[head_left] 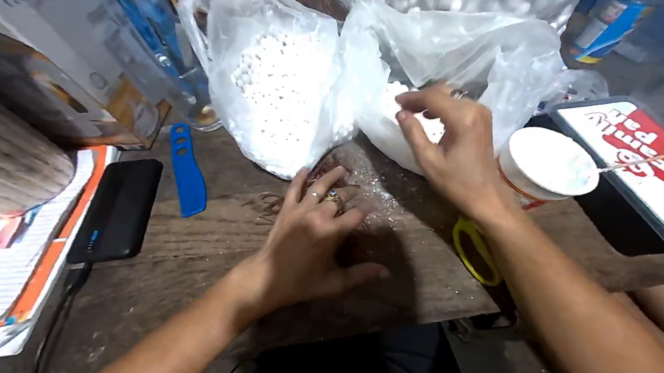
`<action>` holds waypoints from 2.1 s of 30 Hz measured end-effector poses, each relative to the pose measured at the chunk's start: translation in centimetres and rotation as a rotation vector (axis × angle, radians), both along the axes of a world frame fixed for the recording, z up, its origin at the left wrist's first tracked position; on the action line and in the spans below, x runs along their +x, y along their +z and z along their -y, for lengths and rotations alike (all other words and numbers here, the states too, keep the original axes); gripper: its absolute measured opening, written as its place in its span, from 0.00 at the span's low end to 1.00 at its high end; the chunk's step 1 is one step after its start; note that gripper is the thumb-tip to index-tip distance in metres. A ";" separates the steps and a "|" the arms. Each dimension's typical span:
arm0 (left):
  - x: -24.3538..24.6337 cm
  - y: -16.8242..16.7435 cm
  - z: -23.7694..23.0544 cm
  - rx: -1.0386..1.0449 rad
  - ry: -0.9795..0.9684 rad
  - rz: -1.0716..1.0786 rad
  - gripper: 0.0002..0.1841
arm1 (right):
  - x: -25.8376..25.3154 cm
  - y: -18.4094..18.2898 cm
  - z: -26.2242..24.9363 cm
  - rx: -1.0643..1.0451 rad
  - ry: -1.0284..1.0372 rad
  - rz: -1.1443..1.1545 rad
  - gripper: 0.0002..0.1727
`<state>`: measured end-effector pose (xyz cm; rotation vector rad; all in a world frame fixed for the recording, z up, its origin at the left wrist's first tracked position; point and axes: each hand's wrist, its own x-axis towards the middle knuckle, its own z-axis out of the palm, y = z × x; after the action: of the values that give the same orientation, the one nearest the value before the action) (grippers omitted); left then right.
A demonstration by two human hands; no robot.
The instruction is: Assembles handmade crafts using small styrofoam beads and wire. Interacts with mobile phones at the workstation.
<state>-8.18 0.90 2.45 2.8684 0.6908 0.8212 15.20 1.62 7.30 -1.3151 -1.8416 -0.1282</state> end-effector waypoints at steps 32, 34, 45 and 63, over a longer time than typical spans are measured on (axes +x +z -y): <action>-0.4 2.8 -9.7 -0.599 0.640 0.435 0.39 | -2.4 -1.6 -12.0 -0.566 -0.052 -0.614 0.18; -0.8 2.6 -9.1 -0.552 0.629 0.382 0.39 | -1.7 -0.8 -10.2 -0.483 -0.032 -0.474 0.17; 2.1 0.3 -5.3 -0.261 -0.012 -0.203 0.35 | 3.6 -1.4 5.7 -0.303 -0.002 -0.187 0.15; -0.6 1.0 -1.9 -0.090 0.051 -0.150 0.34 | 2.1 -5.9 10.5 -0.452 -0.422 0.248 0.33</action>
<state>-8.83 2.81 3.49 2.8634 0.7973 0.5688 17.30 -8.89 1.41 -2.0787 -1.8319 -0.1044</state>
